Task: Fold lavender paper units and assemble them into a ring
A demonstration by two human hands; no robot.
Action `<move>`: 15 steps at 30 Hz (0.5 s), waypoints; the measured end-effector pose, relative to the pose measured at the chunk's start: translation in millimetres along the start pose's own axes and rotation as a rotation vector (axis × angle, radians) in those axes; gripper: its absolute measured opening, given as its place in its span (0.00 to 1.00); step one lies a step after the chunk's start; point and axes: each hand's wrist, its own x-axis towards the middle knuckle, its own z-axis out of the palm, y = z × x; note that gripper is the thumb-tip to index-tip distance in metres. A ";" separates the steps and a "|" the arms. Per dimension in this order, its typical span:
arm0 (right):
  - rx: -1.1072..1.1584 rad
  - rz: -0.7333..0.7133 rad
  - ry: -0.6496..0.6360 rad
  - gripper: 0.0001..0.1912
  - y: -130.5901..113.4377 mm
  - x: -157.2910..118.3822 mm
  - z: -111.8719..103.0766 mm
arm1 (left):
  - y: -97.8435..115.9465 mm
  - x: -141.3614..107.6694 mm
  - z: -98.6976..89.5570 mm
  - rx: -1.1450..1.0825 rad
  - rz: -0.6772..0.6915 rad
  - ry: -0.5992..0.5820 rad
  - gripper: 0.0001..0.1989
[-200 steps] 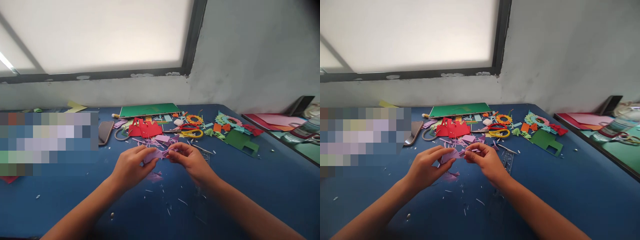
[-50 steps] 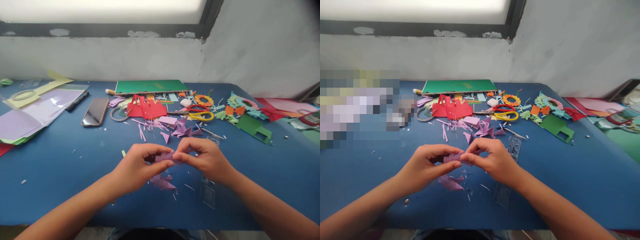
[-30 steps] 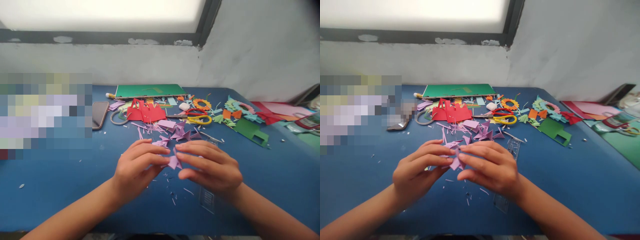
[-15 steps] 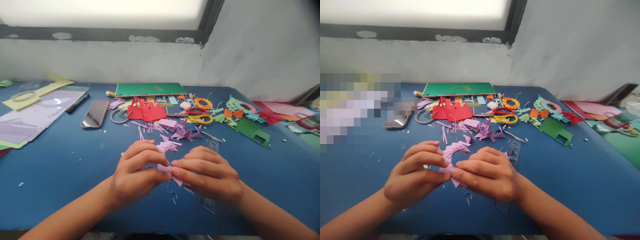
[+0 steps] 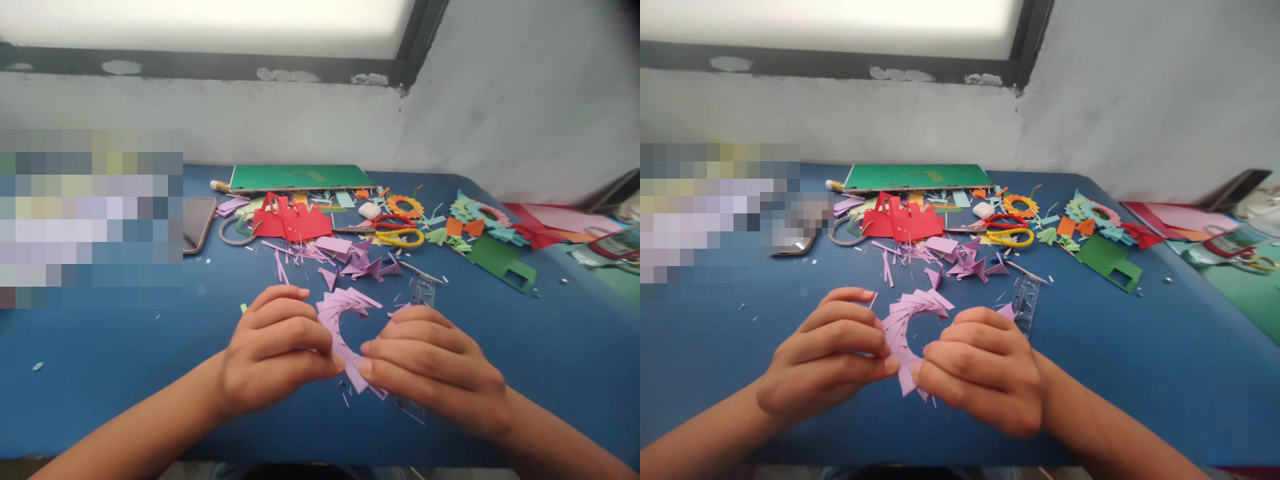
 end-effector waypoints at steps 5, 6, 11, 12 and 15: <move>0.048 -0.040 0.064 0.11 5.2 7.0 0.3 | -1.8 1.6 4.3 -0.043 0.024 0.103 0.09; 0.063 -0.048 0.090 0.12 6.5 8.0 1.6 | -2.3 1.3 5.1 -0.062 0.032 0.105 0.09; 0.087 -0.069 0.111 0.12 10.4 10.7 4.6 | -5.1 -1.5 6.1 -0.093 0.073 0.094 0.07; 0.074 -0.075 0.104 0.11 10.7 11.2 4.4 | -5.4 -1.9 5.9 -0.091 0.076 0.093 0.07; 0.090 -0.092 0.102 0.10 10.9 12.9 5.1 | -5.3 -2.0 4.7 -0.088 0.077 0.086 0.07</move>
